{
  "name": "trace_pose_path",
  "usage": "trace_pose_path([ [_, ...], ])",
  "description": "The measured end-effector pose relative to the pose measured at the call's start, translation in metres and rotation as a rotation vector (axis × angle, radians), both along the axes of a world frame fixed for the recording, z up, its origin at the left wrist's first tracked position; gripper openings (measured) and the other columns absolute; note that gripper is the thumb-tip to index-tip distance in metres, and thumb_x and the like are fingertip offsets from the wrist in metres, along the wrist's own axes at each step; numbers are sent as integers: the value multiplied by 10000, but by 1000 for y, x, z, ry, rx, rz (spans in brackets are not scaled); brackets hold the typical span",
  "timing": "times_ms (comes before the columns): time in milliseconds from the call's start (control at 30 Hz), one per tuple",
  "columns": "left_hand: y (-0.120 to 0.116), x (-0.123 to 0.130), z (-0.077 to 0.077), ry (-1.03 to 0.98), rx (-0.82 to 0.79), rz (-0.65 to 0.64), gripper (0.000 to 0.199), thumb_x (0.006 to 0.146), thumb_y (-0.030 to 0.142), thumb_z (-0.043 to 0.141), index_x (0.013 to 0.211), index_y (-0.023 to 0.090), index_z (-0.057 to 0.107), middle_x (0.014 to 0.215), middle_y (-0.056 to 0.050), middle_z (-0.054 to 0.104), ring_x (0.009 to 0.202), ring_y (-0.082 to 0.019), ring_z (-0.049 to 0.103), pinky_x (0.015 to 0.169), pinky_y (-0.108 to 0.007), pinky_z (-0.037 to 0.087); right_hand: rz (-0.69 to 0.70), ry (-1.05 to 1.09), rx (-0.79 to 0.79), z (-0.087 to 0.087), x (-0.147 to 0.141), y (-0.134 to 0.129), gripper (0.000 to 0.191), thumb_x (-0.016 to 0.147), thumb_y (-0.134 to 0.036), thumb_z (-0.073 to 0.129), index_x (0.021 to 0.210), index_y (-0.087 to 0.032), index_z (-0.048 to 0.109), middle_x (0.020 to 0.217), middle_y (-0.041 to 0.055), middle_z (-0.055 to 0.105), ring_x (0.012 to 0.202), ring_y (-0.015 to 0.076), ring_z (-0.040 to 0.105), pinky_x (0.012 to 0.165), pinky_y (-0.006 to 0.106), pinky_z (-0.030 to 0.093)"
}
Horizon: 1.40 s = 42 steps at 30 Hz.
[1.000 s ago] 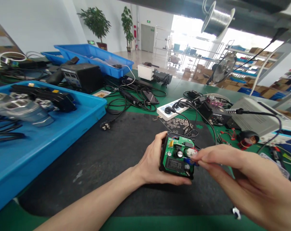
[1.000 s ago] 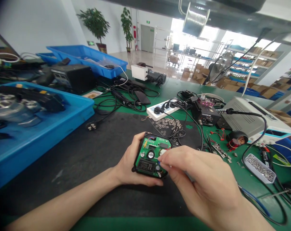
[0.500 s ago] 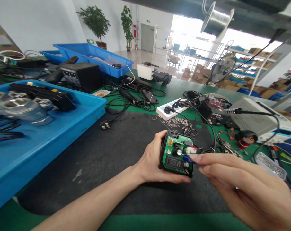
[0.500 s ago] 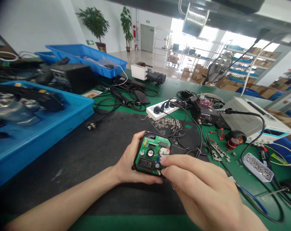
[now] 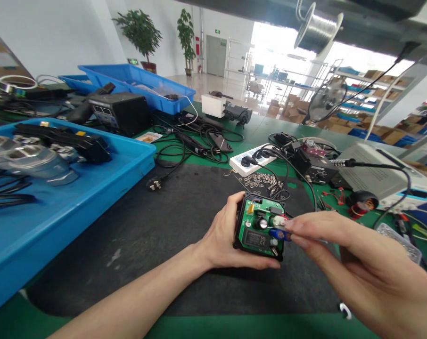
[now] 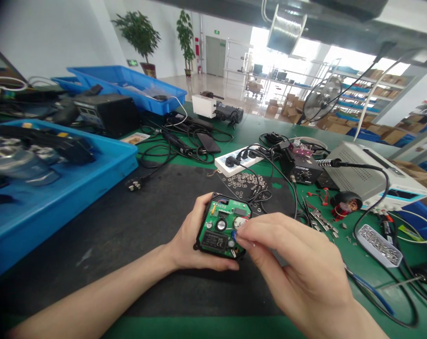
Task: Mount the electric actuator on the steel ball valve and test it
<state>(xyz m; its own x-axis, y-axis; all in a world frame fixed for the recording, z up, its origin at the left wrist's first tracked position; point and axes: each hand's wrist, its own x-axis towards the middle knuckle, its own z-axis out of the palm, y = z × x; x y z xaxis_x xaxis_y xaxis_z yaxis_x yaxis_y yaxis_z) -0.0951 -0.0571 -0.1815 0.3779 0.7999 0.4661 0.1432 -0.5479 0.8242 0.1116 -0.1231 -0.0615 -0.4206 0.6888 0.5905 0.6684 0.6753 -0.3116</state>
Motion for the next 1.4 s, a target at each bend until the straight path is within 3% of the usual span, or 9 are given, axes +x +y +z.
trace_pose_path([
  [200, -1, -1, 1, 5, -6, -15, 1259, 498, 604, 962, 1437, 228, 212, 1263, -121, 681, 1154, -320, 679, 1015, -468, 529, -76, 17, -1, -4, -3, 1, 163, 896, -122, 694, 1016, -232, 688, 946, -71, 722, 841, -6, 671, 779, 80, 504],
  [400, 0, 0, 0, 23, -2, 8, 1273, 488, 617, 958, 1444, 218, 219, 1245, -126, 680, 1147, -335, 678, 1010, -485, 533, -45, -10, -14, -8, -5, 1, 179, 900, -91, 669, 1048, -190, 684, 989, -17, 701, 917, 38, 642, 808, 151, 502],
  [767, 0, -1, 1, 20, -2, -6, 1266, 499, 615, 957, 1444, 222, 212, 1246, -122, 678, 1133, -321, 684, 997, -466, 536, -118, -5, -11, -10, -12, -11, 195, 902, -105, 670, 1058, -223, 671, 1012, -50, 689, 956, 27, 611, 868, 139, 472],
  [1000, 0, -1, 1, 15, 6, 2, 1257, 497, 603, 961, 1442, 224, 223, 1228, -97, 682, 1101, -294, 690, 979, -435, 540, -206, 83, 9, -20, -20, -17, 194, 907, -119, 680, 1063, -234, 673, 1036, -66, 691, 943, 0, 623, 872, 104, 463],
  [1400, -1, -1, 2, 21, 68, 47, 1254, 474, 639, 951, 1425, 222, 247, 1200, -75, 661, 1059, -270, 691, 935, -398, 550, -73, 163, 71, -36, -19, -16, 353, 816, 67, 666, 1098, -146, 675, 1120, 16, 689, 1071, 84, 627, 973, 235, 512],
])
